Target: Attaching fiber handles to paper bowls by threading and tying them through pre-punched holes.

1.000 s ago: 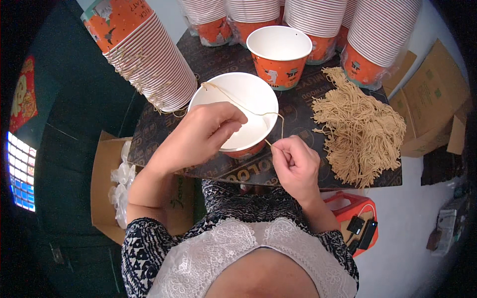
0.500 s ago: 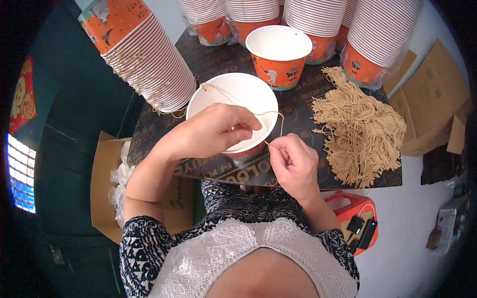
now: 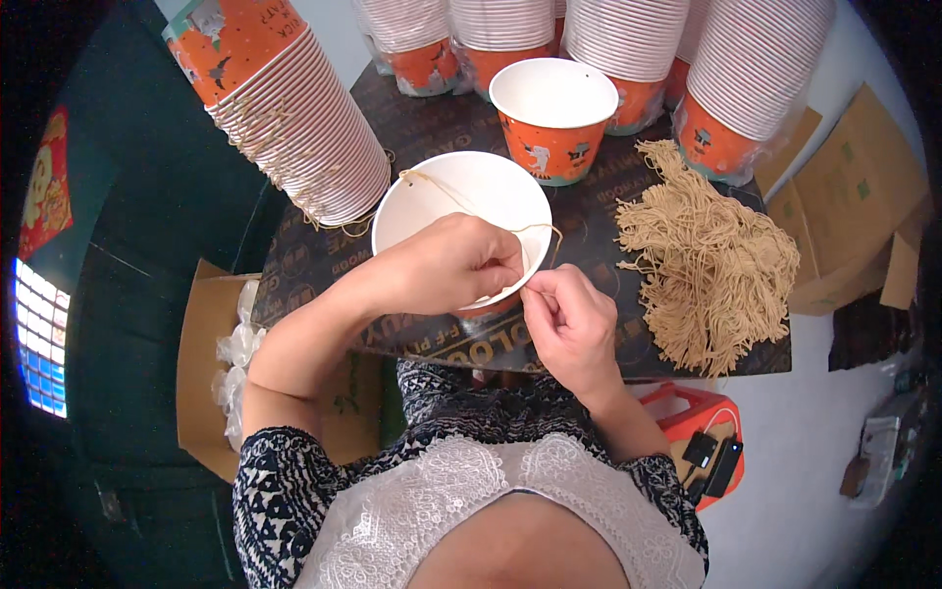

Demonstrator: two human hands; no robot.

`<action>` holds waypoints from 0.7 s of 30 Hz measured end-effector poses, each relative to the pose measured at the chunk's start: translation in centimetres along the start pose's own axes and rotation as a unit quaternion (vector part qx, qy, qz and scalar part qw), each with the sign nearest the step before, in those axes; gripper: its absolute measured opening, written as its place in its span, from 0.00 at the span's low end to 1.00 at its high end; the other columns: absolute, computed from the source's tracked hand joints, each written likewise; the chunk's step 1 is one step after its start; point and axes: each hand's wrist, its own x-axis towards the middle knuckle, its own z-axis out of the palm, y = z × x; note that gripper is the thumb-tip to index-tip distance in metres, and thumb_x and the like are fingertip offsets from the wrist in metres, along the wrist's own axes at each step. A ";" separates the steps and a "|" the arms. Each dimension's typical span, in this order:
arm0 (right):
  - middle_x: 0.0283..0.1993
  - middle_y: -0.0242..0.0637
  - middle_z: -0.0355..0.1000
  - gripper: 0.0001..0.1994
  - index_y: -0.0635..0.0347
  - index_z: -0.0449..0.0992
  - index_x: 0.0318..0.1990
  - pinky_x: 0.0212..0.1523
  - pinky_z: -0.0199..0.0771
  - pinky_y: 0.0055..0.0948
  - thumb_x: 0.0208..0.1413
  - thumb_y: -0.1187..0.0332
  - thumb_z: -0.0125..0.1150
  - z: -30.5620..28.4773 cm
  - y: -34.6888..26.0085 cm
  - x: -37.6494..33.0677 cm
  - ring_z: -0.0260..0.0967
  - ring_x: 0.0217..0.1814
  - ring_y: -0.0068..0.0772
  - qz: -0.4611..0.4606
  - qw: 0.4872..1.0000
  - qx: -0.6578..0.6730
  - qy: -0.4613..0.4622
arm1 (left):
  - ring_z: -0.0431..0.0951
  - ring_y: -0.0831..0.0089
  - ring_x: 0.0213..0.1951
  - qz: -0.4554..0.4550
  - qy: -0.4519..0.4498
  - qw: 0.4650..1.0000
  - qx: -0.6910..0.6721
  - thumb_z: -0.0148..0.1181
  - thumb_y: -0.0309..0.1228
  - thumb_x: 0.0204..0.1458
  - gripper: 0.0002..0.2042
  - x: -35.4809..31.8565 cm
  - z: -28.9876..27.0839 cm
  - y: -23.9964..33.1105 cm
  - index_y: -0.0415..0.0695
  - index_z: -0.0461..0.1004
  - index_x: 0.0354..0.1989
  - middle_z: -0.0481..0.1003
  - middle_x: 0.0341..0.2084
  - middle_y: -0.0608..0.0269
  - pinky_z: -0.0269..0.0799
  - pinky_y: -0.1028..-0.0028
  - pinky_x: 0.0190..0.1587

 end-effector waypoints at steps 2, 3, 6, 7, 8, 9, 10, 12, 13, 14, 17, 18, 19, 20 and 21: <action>0.28 0.40 0.69 0.07 0.61 0.73 0.34 0.26 0.71 0.38 0.49 0.78 0.65 -0.8 -0.6 0.1 0.72 0.26 0.44 0.007 1.000 -0.021 -0.019 | 0.78 0.63 0.25 -0.012 -0.003 1.000 0.009 0.58 0.25 0.52 0.06 -0.3 0.1 0.1 0.34 0.77 0.31 0.77 0.21 0.50 0.72 0.64 0.32; 0.29 0.40 0.70 0.07 0.60 0.74 0.35 0.27 0.71 0.39 0.50 0.77 0.66 -1.4 -1.0 0.2 0.73 0.27 0.45 0.016 0.998 -0.041 -0.038 | 0.78 0.63 0.24 -0.006 0.043 0.999 0.018 0.58 0.25 0.52 0.05 -0.7 0.3 0.1 0.35 0.76 0.30 0.76 0.20 0.50 0.72 0.65 0.31; 0.32 0.39 0.70 0.07 0.59 0.75 0.36 0.29 0.72 0.38 0.50 0.76 0.66 -3.5 -1.7 0.5 0.73 0.29 0.44 -0.001 0.991 -0.121 -0.057 | 0.76 0.69 0.25 -0.026 0.090 0.995 0.021 0.59 0.23 0.52 0.04 -1.4 0.3 1.2 0.35 0.75 0.29 0.75 0.20 0.54 0.71 0.68 0.30; 0.32 0.39 0.68 0.08 0.60 0.75 0.37 0.29 0.72 0.38 0.50 0.77 0.66 -4.0 -1.8 0.7 0.73 0.30 0.43 -0.019 0.988 -0.142 -0.054 | 0.75 0.75 0.27 -0.055 0.092 0.994 0.015 0.60 0.22 0.52 0.03 -1.4 0.3 1.5 0.35 0.74 0.29 0.75 0.21 0.58 0.70 0.72 0.31; 0.32 0.39 0.68 0.08 0.60 0.75 0.37 0.29 0.72 0.38 0.50 0.77 0.66 -4.3 -1.9 0.9 0.73 0.30 0.43 -0.020 0.988 -0.142 -0.054 | 0.75 0.75 0.27 -0.056 0.093 0.994 0.015 0.60 0.22 0.52 0.03 -1.6 0.4 1.4 0.35 0.74 0.29 0.75 0.21 0.58 0.70 0.72 0.31; 0.32 0.38 0.68 0.08 0.60 0.75 0.37 0.29 0.71 0.38 0.50 0.77 0.65 -4.5 -2.0 1.2 0.73 0.30 0.42 -0.046 0.988 -0.142 -0.042 | 0.75 0.76 0.28 -0.038 0.108 0.993 -0.011 0.59 0.22 0.53 0.04 -1.7 0.6 1.3 0.36 0.73 0.27 0.76 0.24 0.58 0.70 0.73 0.31; 0.32 0.38 0.67 0.08 0.60 0.75 0.37 0.29 0.71 0.38 0.50 0.78 0.65 -4.5 -2.0 1.5 0.73 0.31 0.42 -0.073 0.987 -0.141 -0.031 | 0.74 0.77 0.29 -0.021 0.123 0.991 -0.037 0.58 0.21 0.53 0.06 -1.7 0.8 1.1 0.36 0.71 0.25 0.76 0.26 0.58 0.69 0.75 0.32; 0.33 0.38 0.67 0.08 0.59 0.75 0.37 0.29 0.71 0.38 0.50 0.79 0.64 -4.6 -2.0 2.0 0.72 0.31 0.42 -0.085 0.986 -0.142 -0.031 | 0.74 0.76 0.26 0.009 0.134 0.986 -0.095 0.58 0.21 0.51 0.06 -1.4 1.3 0.6 0.36 0.70 0.24 0.76 0.24 0.60 0.69 0.73 0.29; 0.33 0.38 0.67 0.08 0.59 0.75 0.37 0.29 0.71 0.38 0.50 0.79 0.64 -4.5 -2.0 2.2 0.72 0.31 0.42 -0.096 0.985 -0.141 -0.032 | 0.74 0.75 0.24 0.038 0.144 0.977 -0.151 0.57 0.20 0.50 0.06 -1.3 1.5 0.4 0.36 0.69 0.22 0.76 0.22 0.61 0.69 0.72 0.27; 0.33 0.38 0.67 0.08 0.59 0.75 0.37 0.29 0.71 0.38 0.50 0.79 0.64 -4.5 -2.0 2.5 0.72 0.31 0.42 -0.097 0.985 -0.142 -0.031 | 0.74 0.75 0.24 0.039 0.144 0.977 -0.151 0.57 0.20 0.50 0.06 -1.2 1.5 0.2 0.36 0.69 0.22 0.76 0.22 0.61 0.69 0.72 0.27; 0.33 0.39 0.67 0.08 0.60 0.74 0.37 0.30 0.71 0.38 0.50 0.79 0.63 -4.1 -2.0 3.2 0.72 0.32 0.44 -0.110 0.987 -0.114 -0.030 | 0.73 0.80 0.26 0.004 0.081 0.959 -0.272 0.57 0.19 0.49 0.07 -0.6 1.3 -0.3 0.38 0.68 0.21 0.76 0.24 0.62 0.67 0.77 0.26; 0.34 0.39 0.67 0.08 0.60 0.73 0.37 0.30 0.71 0.38 0.50 0.80 0.63 -3.9 -1.8 3.4 0.72 0.32 0.44 -0.112 0.986 -0.113 -0.041 | 0.72 0.80 0.25 0.023 0.080 0.950 -0.300 0.57 0.18 0.48 0.07 -0.4 1.4 -0.8 0.38 0.68 0.20 0.76 0.24 0.61 0.66 0.78 0.26; 0.34 0.39 0.67 0.08 0.60 0.73 0.37 0.30 0.72 0.38 0.51 0.80 0.62 -3.8 -1.7 3.5 0.73 0.32 0.45 -0.114 0.986 -0.111 -0.053 | 0.72 0.80 0.25 0.042 0.080 0.941 -0.327 0.57 0.17 0.48 0.08 -0.3 1.4 -1.0 0.39 0.67 0.20 0.76 0.25 0.60 0.64 0.80 0.25; 0.34 0.39 0.67 0.08 0.60 0.73 0.37 0.30 0.72 0.38 0.51 0.80 0.62 -3.7 -1.6 3.5 0.73 0.32 0.45 -0.114 0.986 -0.112 -0.051 | 0.72 0.80 0.25 0.043 0.079 0.941 -0.326 0.57 0.17 0.48 0.08 -0.2 1.1 -0.8 0.39 0.67 0.20 0.76 0.25 0.60 0.64 0.80 0.25; 0.35 0.40 0.68 0.08 0.59 0.72 0.37 0.30 0.72 0.38 0.51 0.80 0.62 -3.7 -1.6 3.6 0.73 0.32 0.45 -0.119 0.986 -0.103 -0.053 | 0.71 0.80 0.25 0.022 0.058 0.931 -0.360 0.57 0.17 0.47 0.08 -0.1 0.8 -0.5 0.39 0.68 0.19 0.76 0.25 0.58 0.64 0.80 0.25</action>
